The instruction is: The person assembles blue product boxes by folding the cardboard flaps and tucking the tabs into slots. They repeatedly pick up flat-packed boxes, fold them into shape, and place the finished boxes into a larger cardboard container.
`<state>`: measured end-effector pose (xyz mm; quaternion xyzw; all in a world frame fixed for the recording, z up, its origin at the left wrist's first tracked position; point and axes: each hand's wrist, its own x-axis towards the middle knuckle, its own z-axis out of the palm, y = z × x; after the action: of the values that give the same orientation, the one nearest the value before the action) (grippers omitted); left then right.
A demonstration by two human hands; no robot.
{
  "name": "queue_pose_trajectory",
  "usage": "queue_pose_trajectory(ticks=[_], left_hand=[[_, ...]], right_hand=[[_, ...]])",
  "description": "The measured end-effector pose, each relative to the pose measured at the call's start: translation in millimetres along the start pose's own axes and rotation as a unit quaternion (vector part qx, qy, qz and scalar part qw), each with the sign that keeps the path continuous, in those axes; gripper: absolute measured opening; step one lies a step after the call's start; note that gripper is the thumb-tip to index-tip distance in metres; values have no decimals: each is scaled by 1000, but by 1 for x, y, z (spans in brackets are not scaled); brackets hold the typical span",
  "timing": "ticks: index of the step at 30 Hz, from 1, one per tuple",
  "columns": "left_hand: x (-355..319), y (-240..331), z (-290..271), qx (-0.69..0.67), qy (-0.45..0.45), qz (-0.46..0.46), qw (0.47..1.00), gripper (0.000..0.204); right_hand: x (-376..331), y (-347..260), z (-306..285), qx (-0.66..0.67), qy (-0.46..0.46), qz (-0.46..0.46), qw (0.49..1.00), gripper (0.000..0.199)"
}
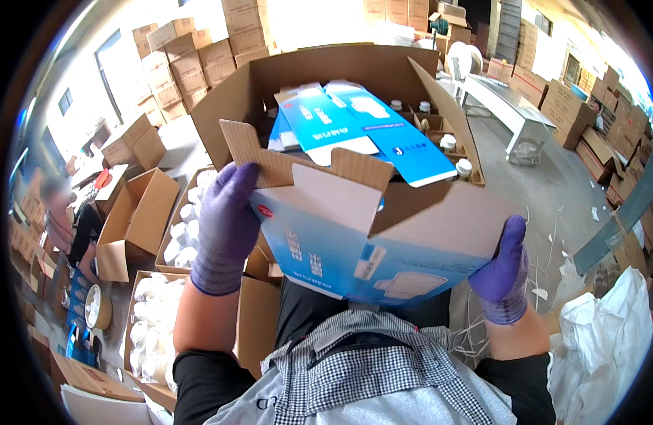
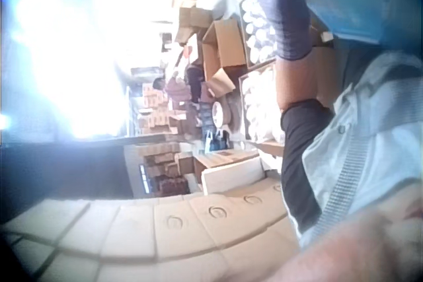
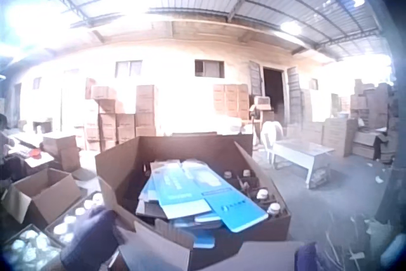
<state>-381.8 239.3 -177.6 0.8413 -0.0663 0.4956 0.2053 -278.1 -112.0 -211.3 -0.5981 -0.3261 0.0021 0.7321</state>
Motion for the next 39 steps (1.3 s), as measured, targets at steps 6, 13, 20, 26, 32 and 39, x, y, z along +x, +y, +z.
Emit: queue_pose_trajectory(ticks=[6,13,20,26,32,39], left_hand=[[-41,66,23,-409,102,-260,869,26],[-36,66,35,-284,-218,151,921,55],[-48,45,36,-197,-254,-17,947,32],[-50,68,44,-211,-208,-141,945,69],[-92,24,67,-462,-172,-327,806,65],[-114,2,94,-252,-79,61,963,59]], right_hand=[[-45,8,38,53,118,-28,991,47],[-40,19,28,113,108,96,983,40],[-47,14,16,-236,-163,-160,945,39],[-33,21,34,-392,-131,-178,893,42],[-21,16,56,-447,-346,-300,768,49],[-15,17,57,-452,-406,-254,753,61]])
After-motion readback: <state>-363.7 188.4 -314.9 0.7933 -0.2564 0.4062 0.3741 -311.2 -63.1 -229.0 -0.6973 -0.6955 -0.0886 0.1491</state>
